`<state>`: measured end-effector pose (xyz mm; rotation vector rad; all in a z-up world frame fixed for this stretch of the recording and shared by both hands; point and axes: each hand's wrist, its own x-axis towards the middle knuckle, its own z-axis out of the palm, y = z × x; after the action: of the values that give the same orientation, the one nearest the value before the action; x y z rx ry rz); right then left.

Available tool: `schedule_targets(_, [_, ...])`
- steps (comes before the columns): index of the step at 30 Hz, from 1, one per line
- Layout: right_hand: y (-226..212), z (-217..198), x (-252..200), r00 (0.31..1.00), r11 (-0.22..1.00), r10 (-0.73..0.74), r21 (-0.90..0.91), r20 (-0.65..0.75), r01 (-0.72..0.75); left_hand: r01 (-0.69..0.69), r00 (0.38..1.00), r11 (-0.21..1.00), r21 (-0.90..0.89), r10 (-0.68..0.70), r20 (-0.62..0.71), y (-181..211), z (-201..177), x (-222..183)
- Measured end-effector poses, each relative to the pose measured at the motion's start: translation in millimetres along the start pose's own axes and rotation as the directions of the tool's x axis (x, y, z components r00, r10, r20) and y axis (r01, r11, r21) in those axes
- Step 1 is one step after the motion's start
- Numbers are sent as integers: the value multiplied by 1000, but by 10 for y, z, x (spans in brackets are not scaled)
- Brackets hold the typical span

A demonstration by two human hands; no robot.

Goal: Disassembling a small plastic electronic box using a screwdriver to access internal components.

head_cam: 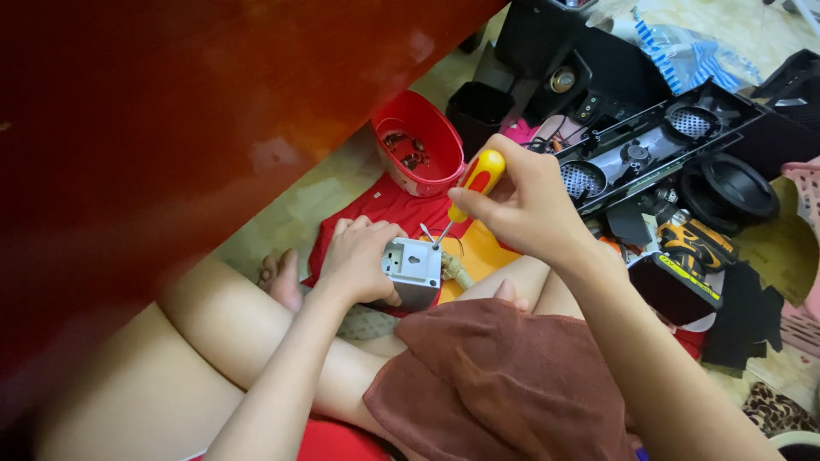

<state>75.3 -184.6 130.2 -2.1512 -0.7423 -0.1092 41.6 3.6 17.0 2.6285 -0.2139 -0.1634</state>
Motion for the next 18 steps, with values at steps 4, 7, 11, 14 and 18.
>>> schedule_targets(4, [151, 88, -8, 999, 1000, -27, -10, 17, 27, 1, 1000, 1000, -8, -1, -3, 19, -19, 0])
schedule_targets(7, [231, 171, -58, 998, 998, 50, 26, 35, -51, -4, 1000, 1000, -11, 4, -3, 5, -20, 1])
schedule_targets(11, [219, 129, -62, 995, 996, 94, 4, 38, -94, 6, 1000, 1000, 2, -6, 20, 38, -42, 14])
schedule_targets(14, [153, 141, -53, 996, 996, 86, -29, 38, -85, 15, 1000, 1000, -10, -15, 18, 44, -55, -13])
schedule_targets(18, [88, 176, -51, 994, 987, 108, -117, 13, -106, 10, 1000, 1000, -17, -9, 8, 23, -26, -10])
